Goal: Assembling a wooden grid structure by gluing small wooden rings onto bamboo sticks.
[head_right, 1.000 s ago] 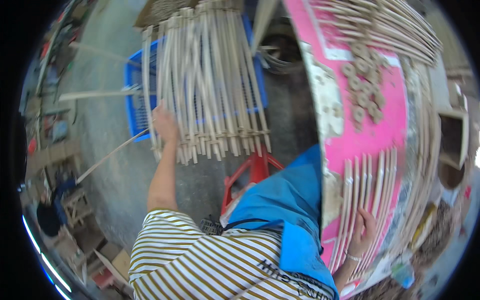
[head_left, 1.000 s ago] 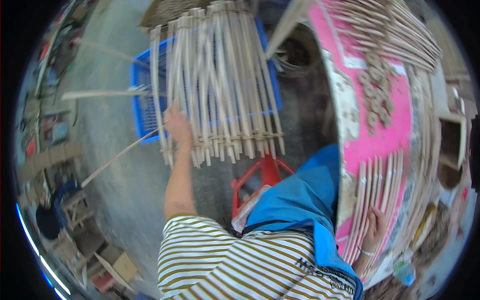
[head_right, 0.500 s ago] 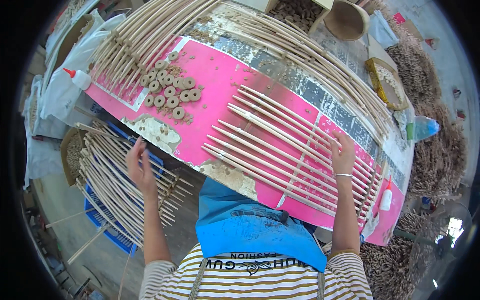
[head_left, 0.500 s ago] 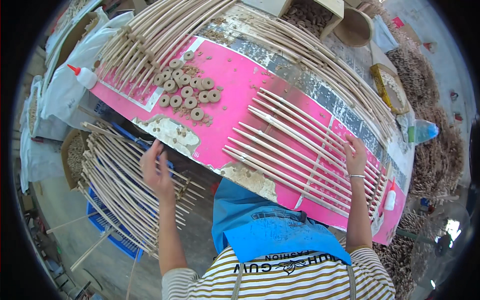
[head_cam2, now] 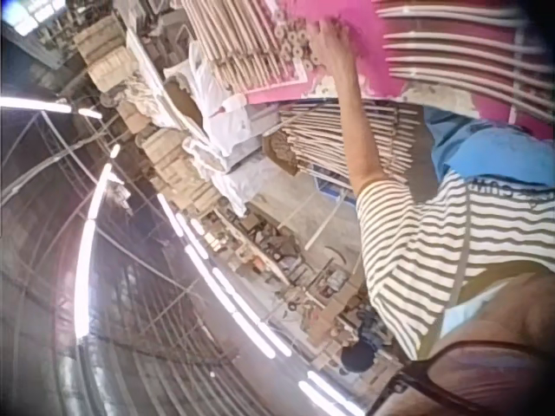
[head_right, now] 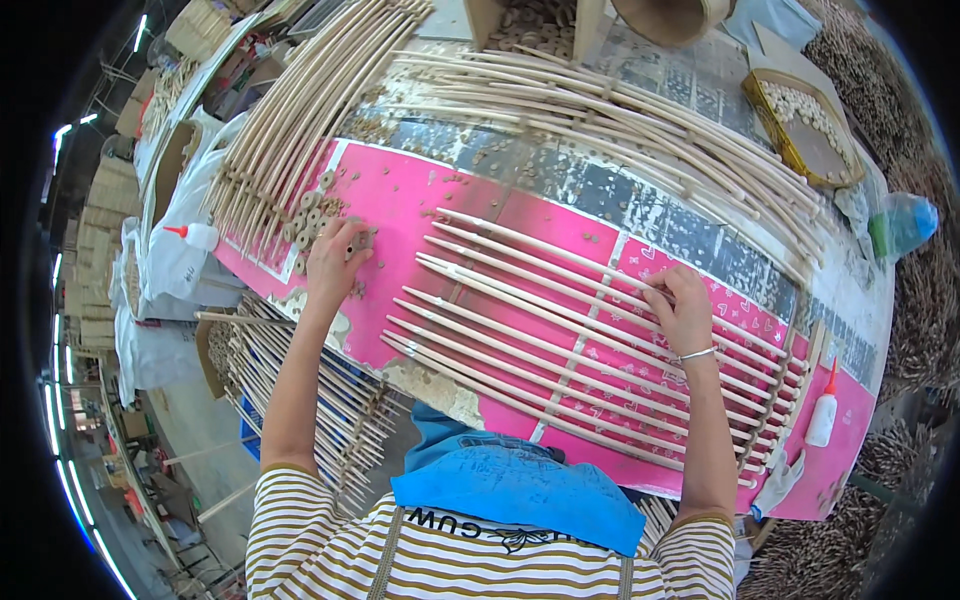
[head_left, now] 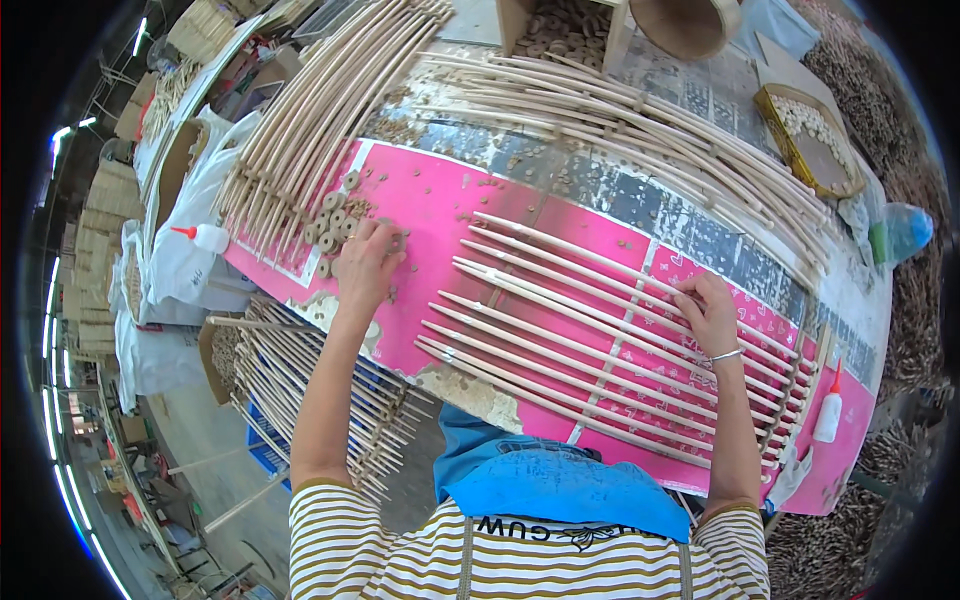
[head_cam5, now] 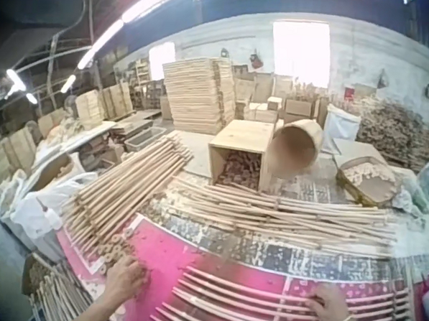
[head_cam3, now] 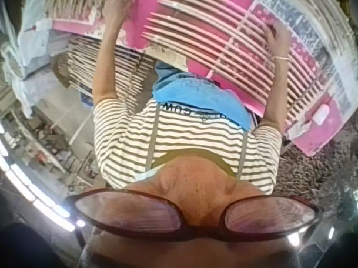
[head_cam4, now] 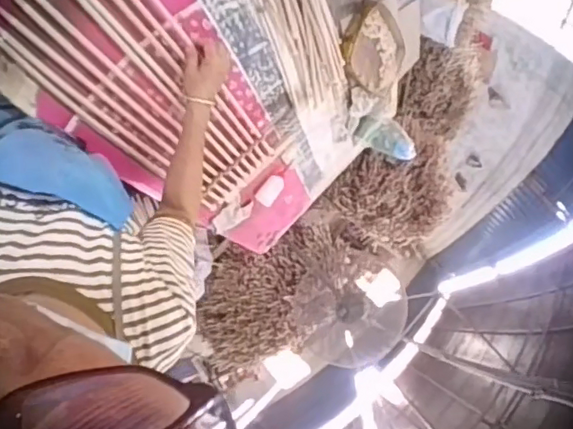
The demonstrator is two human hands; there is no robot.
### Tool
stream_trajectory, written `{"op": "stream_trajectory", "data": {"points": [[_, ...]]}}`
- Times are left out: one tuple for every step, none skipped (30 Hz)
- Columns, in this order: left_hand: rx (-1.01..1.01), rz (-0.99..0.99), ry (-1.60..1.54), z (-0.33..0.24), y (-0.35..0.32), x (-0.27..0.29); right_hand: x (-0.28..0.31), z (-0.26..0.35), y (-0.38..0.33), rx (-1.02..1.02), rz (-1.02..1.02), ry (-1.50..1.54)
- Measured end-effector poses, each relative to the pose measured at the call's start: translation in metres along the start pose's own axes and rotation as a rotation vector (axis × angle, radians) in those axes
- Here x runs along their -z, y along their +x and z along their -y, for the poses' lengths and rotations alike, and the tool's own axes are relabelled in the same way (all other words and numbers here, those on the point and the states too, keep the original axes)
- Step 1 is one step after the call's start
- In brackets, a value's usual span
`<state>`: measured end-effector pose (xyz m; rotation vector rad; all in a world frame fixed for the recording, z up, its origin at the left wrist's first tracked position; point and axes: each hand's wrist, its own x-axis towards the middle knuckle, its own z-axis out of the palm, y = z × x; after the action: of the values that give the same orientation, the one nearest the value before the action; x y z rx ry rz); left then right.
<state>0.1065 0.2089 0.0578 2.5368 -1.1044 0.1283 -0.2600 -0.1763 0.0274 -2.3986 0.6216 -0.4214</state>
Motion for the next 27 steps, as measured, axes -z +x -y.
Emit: {"op": "stream_trajectory", "data": {"points": [[0.126,0.036,-0.167,-0.006,0.003,0.002,-0.002,0.0,-0.001,-0.014,-0.043,0.067],[0.124,0.04,-0.163,-0.013,0.012,0.0,0.0,0.003,-0.003,-0.018,-0.044,0.071],[0.282,0.048,-0.602,-0.026,0.023,0.0,0.009,0.013,-0.003,-0.043,-0.067,0.141],[0.429,0.052,-1.042,-0.036,0.036,-0.002,0.012,0.018,-0.002,-0.07,-0.095,0.211],[0.476,0.082,-1.174,-0.043,0.042,-0.01,0.011,0.012,-0.003,-0.012,-0.116,0.179],[0.504,0.107,-1.373,-0.041,0.049,-0.024,0.011,0.013,-0.002,-0.01,-0.124,0.186],[0.534,0.141,-1.574,-0.044,0.054,-0.032,0.012,0.016,-0.002,-0.01,-0.117,0.21],[0.562,0.135,-1.621,-0.045,0.055,-0.037,0.013,0.019,-0.002,-0.01,-0.111,0.234],[0.56,0.149,-1.622,-0.05,0.057,-0.04,0.016,0.022,-0.001,-0.005,-0.089,0.211],[0.572,0.149,-1.648,-0.054,0.058,-0.042,0.016,0.021,-0.001,-0.016,-0.095,0.208],[0.586,0.149,-1.674,-0.059,0.061,-0.045,0.015,0.019,-0.001,-0.018,-0.102,0.21],[0.584,0.161,-1.675,-0.064,0.064,-0.045,0.015,0.019,-0.001,-0.018,-0.109,0.212],[0.578,0.167,-1.675,-0.069,0.067,-0.046,0.016,0.02,-0.001,-0.018,-0.108,0.205],[0.574,0.172,-1.674,-0.072,0.069,-0.047,0.016,0.02,-0.001,-0.027,-0.112,0.202],[0.573,0.179,-1.675,-0.073,0.071,-0.048,0.016,0.019,-0.001,-0.028,-0.11,0.212],[0.583,0.167,-1.635,-0.072,0.072,-0.049,0.016,0.019,-0.001,-0.028,-0.107,0.222],[0.594,0.153,-1.594,-0.072,0.074,-0.05,0.015,0.019,-0.001,-0.032,-0.108,0.25],[0.595,0.154,-1.594,-0.073,0.075,-0.05,0.017,0.019,-0.001,-0.034,-0.108,0.25],[0.581,0.163,-1.583,-0.074,0.077,-0.05,0.02,0.02,-0.001,-0.02,-0.101,0.206],[0.569,0.171,-1.573,-0.075,0.077,-0.051,0.021,0.02,0.0,-0.006,-0.094,0.162],[0.569,0.174,-1.574,-0.077,0.077,-0.051,0.021,0.02,0.0,-0.009,-0.095,0.161],[0.555,0.184,-1.612,-0.08,0.077,-0.051,0.02,0.02,0.001,-0.003,-0.099,0.187],[0.541,0.193,-1.651,-0.082,0.076,-0.052,0.019,0.02,0.001,0.004,-0.103,0.213],[0.544,0.197,-1.656,-0.086,0.077,-0.055,0.019,0.018,0.001,0.0,-0.101,0.208],[0.557,0.223,-1.614,-0.091,0.078,-0.059,0.018,0.018,0.0,-0.007,-0.102,0.222],[0.57,0.247,-1.572,-0.095,0.078,-0.063,0.018,0.017,-0.001,-0.013,-0.102,0.236],[0.576,0.245,-1.572,-0.101,0.077,-0.063,0.018,0.019,0.0,-0.013,-0.097,0.237]]}}
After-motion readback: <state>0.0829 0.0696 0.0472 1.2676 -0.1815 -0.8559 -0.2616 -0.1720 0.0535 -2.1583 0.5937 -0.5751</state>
